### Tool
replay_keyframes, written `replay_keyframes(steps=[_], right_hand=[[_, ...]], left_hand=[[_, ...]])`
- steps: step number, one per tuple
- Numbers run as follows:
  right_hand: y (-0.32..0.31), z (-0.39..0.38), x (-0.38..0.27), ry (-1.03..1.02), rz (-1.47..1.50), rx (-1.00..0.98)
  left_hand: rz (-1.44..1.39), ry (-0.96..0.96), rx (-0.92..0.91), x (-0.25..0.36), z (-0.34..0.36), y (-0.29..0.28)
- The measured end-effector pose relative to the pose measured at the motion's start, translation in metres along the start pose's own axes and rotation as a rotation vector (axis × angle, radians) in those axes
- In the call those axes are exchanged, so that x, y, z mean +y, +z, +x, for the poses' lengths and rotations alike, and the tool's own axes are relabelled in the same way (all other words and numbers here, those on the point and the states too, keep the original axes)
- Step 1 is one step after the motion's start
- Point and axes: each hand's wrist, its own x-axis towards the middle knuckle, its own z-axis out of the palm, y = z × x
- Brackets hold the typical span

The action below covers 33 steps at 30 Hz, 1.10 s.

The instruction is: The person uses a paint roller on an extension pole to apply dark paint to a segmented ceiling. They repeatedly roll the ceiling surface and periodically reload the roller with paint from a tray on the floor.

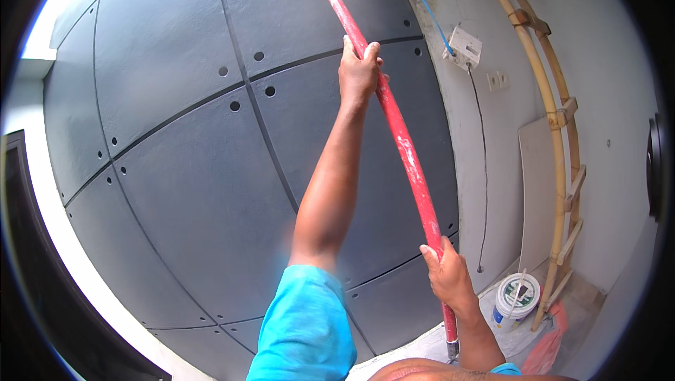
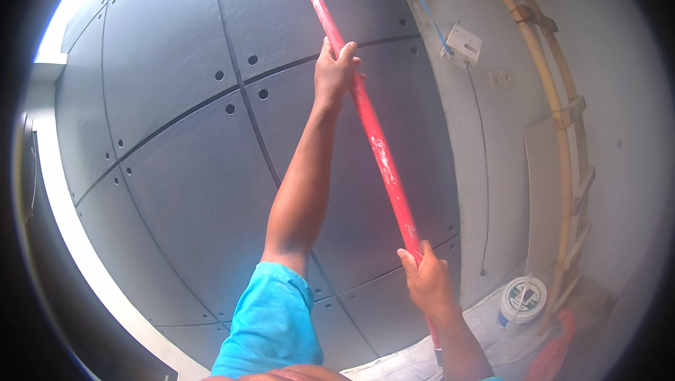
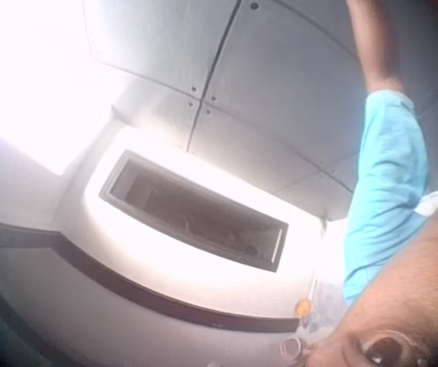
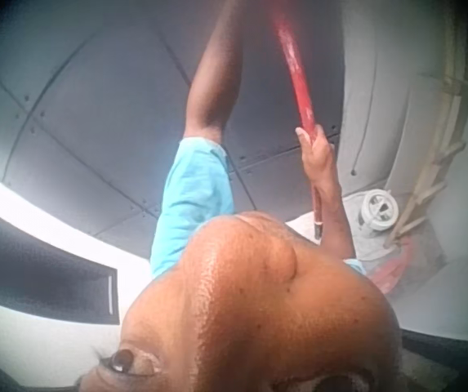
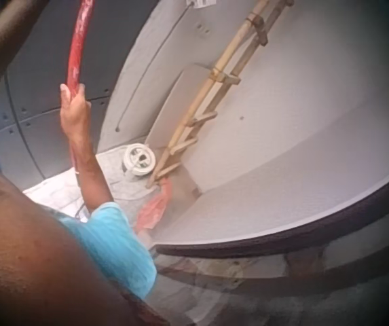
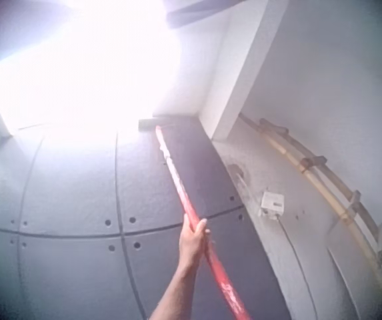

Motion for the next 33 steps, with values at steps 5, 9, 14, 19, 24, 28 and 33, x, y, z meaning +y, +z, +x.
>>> replay_keyframes(steps=[5, 9, 14, 19, 24, 28, 33], right_hand=[[0.015, -0.035, 0.056, 0.036, -0.005, 0.045], [0.032, -0.055, 0.098, -0.016, 0.064, 0.080], [0.016, -0.104, 0.153, 0.056, 0.357, -0.160], [-0.004, -0.170, 0.203, 0.048, 0.159, -0.145], [-0.026, -0.178, 0.227, -0.140, -0.049, 0.121], [-0.057, -0.162, 0.221, -0.269, -0.044, 0.088], [-0.075, -0.143, 0.225, -0.334, -0.120, 0.038]], left_hand=[[0.015, 0.109, 0.040, -0.040, -0.046, 0.006], [0.034, 0.126, 0.033, -0.045, -0.083, 0.007], [-0.297, 0.052, -0.086, -0.021, -0.127, 0.020], [-0.675, -0.221, -0.264, -0.015, -0.176, 0.044], [-0.784, -0.498, -0.091, 0.028, -0.166, 0.088], [-0.813, -0.462, -0.117, 0.019, -0.120, 0.095], [-0.908, -0.402, -0.196, -0.002, -0.079, 0.099]])
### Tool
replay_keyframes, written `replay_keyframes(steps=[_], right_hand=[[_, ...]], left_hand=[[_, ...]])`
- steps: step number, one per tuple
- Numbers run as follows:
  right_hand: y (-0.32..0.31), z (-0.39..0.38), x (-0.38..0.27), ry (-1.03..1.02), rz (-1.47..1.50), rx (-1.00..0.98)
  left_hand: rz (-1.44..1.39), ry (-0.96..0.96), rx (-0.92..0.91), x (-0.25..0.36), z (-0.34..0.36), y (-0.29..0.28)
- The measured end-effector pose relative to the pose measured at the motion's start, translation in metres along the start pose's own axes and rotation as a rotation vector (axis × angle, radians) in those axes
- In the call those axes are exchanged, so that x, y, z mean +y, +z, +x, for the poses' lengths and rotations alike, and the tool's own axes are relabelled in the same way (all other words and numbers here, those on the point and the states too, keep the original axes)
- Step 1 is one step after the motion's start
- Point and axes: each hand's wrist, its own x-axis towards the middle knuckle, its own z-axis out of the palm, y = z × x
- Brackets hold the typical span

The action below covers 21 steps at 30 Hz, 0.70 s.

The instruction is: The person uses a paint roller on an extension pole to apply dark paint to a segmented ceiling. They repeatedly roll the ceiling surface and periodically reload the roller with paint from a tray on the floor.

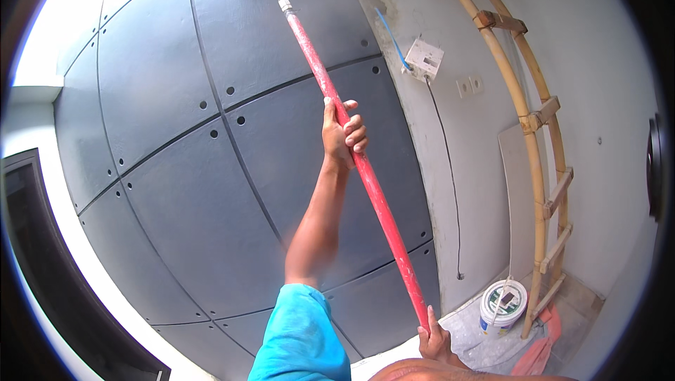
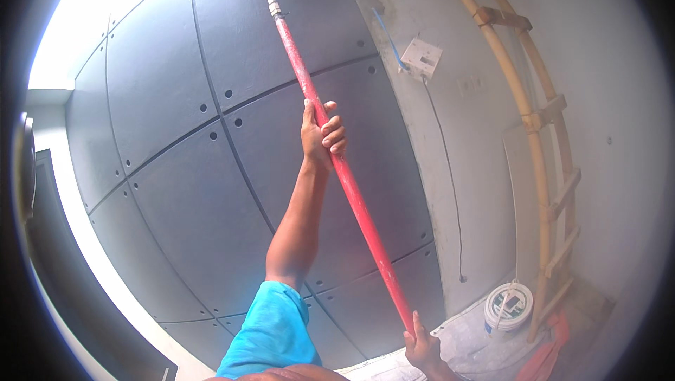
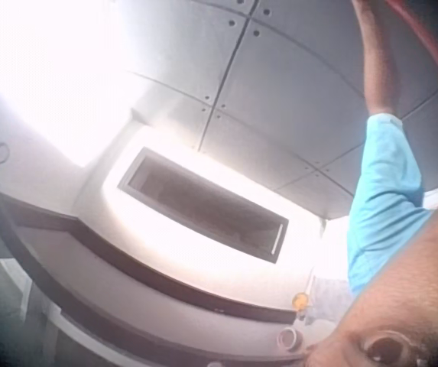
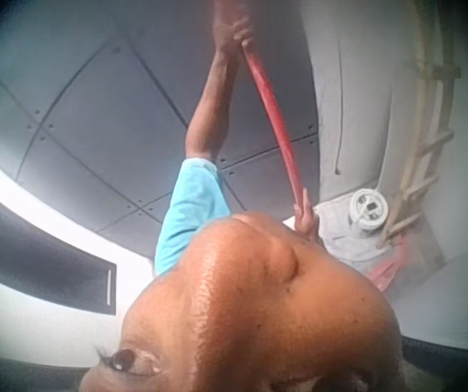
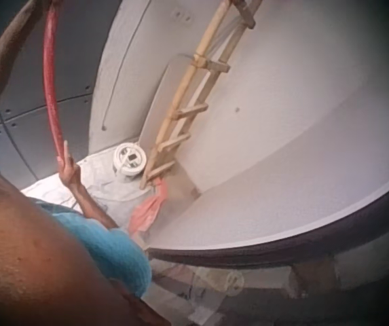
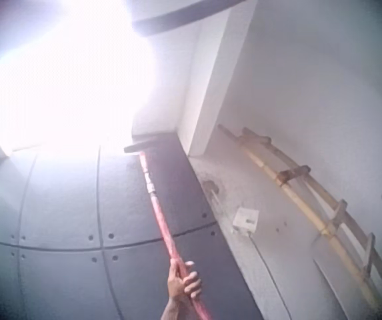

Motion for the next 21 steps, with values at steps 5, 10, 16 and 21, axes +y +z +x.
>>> replay_keyframes(steps=[5, 10, 16, 21], right_hand=[[0.002, 0.036, -0.009, -0.109, 0.006, 0.086], [-0.004, 0.080, -0.028, -0.088, 0.057, 0.062], [-0.023, 0.129, -0.046, -0.060, 0.128, 0.089], [-0.048, 0.172, -0.063, 0.048, 0.166, 0.003]], left_hand=[[0.215, 0.072, 0.070, 0.006, 0.028, -0.001], [0.363, 0.134, 0.165, 0.010, 0.053, -0.002], [0.611, 0.242, 0.197, 0.006, 0.075, 0.011], [0.670, 0.260, 0.249, 0.033, 0.115, 0.025]])
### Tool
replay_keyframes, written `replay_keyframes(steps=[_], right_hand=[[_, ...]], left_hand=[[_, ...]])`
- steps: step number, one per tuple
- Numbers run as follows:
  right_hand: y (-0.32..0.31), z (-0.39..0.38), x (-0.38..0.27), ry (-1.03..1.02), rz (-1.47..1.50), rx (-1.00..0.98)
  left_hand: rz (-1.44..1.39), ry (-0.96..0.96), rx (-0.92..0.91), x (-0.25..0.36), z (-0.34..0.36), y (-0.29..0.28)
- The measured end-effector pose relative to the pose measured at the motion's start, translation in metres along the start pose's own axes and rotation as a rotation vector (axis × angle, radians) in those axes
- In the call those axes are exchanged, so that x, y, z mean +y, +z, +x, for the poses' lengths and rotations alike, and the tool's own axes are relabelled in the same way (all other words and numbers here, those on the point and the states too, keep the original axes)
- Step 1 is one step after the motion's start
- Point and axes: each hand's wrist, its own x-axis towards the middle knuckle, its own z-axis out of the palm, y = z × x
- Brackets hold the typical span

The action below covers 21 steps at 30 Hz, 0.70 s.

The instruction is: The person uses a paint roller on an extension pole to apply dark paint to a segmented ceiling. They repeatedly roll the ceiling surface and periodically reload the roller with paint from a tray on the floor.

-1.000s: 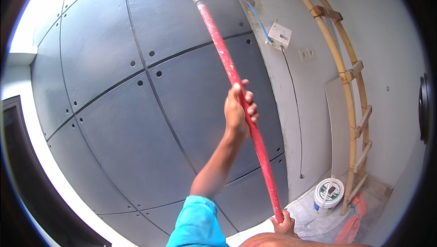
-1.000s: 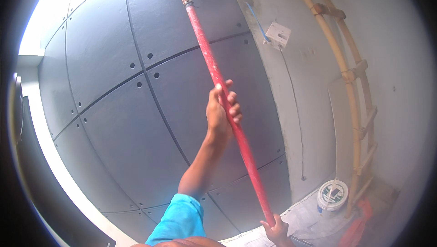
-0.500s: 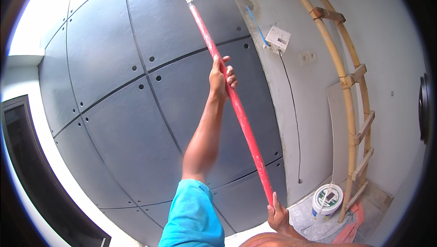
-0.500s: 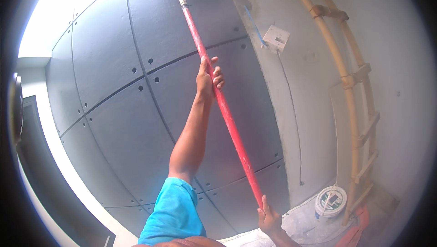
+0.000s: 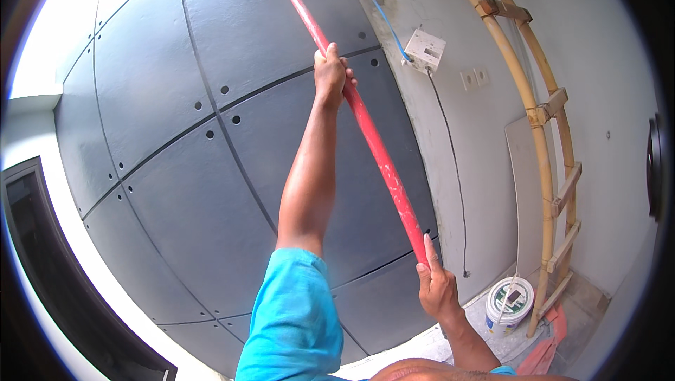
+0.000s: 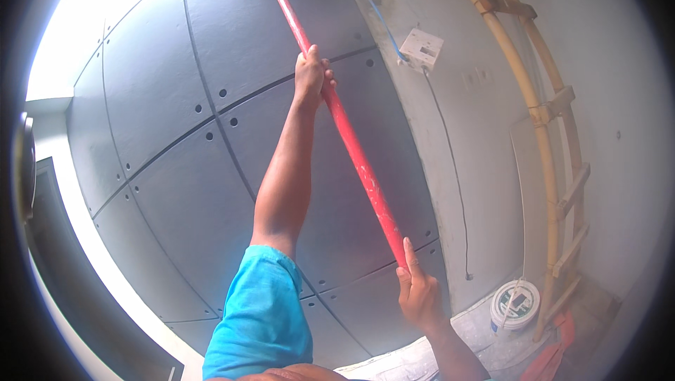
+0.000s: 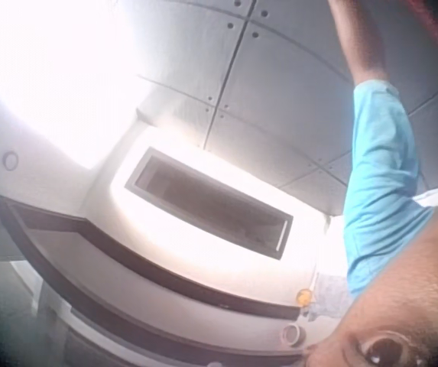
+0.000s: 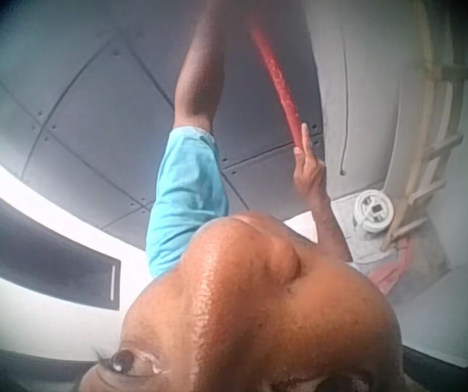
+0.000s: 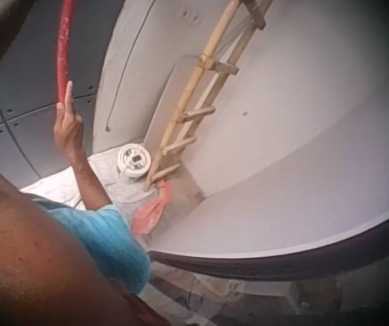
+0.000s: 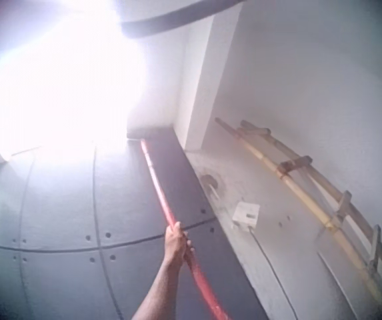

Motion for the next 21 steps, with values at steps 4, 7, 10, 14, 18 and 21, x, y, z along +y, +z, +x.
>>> replay_keyframes(steps=[4, 7, 10, 14, 18, 21], right_hand=[[-0.005, -0.001, 0.011, -0.008, 0.004, -0.019], [0.003, -0.030, 0.042, -0.068, -0.002, 0.073], [0.002, -0.035, 0.044, -0.056, 0.042, 0.088], [-0.008, -0.001, 0.010, 0.030, 0.064, 0.009], [-0.014, 0.011, 0.001, 0.082, 0.036, -0.059], [-0.006, -0.008, 0.034, -0.189, -0.004, 0.156]], left_hand=[[-0.002, -0.013, 0.000, -0.009, -0.002, 0.003], [0.026, -0.003, -0.008, -0.034, -0.029, 0.012], [0.023, -0.023, 0.010, -0.035, -0.041, 0.017], [0.033, 0.031, -0.008, -0.009, 0.000, 0.005], [0.061, 0.011, 0.017, -0.007, 0.006, 0.006], [0.050, -0.023, -0.012, -0.021, -0.020, 0.021]])
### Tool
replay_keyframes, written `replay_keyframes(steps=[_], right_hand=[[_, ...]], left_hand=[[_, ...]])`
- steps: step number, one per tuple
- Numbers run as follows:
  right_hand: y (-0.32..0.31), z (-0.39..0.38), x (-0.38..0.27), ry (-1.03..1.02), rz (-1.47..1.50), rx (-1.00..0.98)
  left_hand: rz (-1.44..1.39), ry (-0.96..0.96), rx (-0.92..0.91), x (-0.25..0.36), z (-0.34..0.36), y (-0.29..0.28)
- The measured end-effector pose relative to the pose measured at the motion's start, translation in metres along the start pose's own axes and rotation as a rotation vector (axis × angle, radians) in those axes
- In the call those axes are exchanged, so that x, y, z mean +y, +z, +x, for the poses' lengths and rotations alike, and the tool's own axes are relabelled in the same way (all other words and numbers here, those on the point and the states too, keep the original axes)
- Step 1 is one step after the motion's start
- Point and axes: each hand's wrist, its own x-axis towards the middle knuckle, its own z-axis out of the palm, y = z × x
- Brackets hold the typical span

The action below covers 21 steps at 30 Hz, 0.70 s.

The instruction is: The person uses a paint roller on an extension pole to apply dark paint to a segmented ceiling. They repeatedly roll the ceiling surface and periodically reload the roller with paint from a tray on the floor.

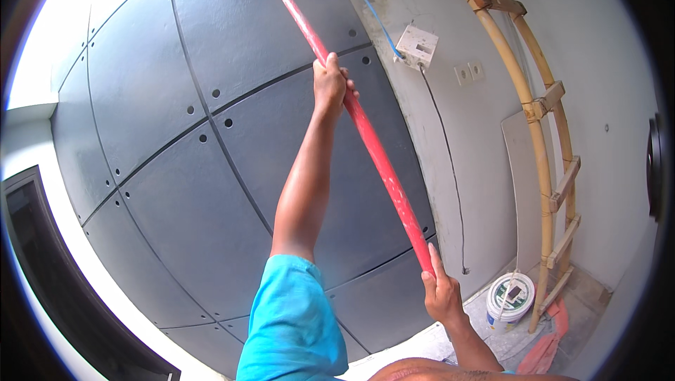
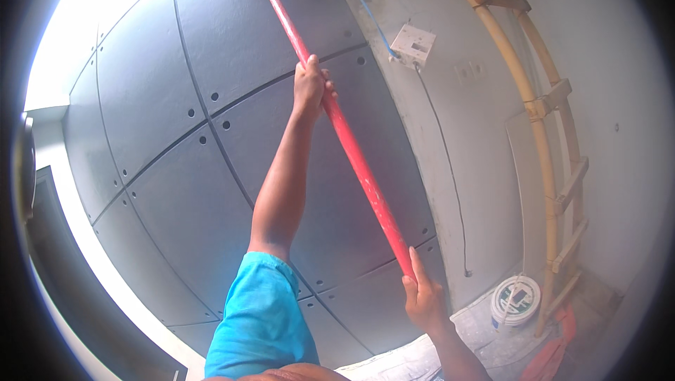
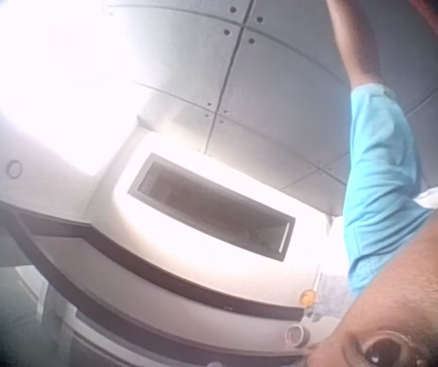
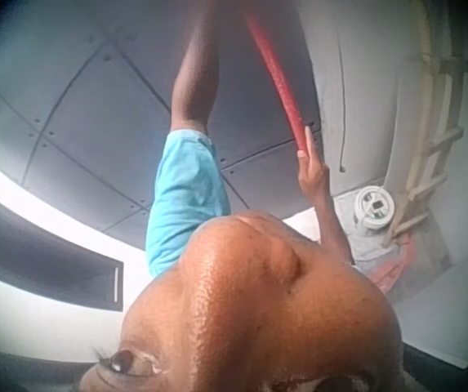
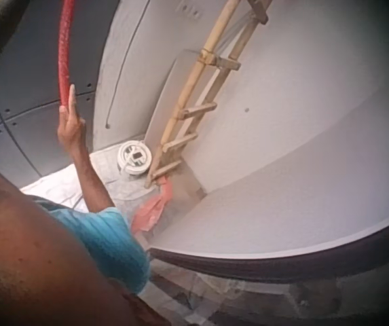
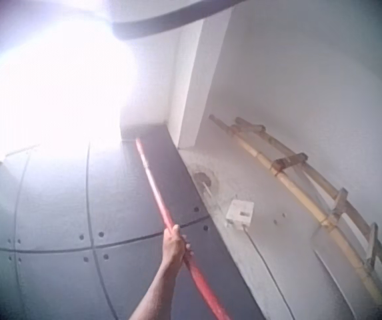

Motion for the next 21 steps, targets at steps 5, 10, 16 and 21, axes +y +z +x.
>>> replay_keyframes(steps=[5, 10, 16, 21], right_hand=[[-0.013, 0.019, -0.029, 0.313, 0.040, -0.186], [-0.013, 0.020, -0.019, 0.267, 0.006, -0.146], [-0.022, -0.072, 0.014, 0.253, 0.011, -0.142], [-0.047, -0.140, 0.030, 0.454, 0.016, -0.282]], left_hand=[[-0.006, 0.044, -0.014, 0.013, 0.023, -0.012], [0.085, -0.010, 0.022, 0.019, 0.028, -0.003], [0.169, -0.042, 0.055, 0.003, 0.017, -0.008], [0.197, -0.063, 0.050, -0.016, 0.006, -0.010]])
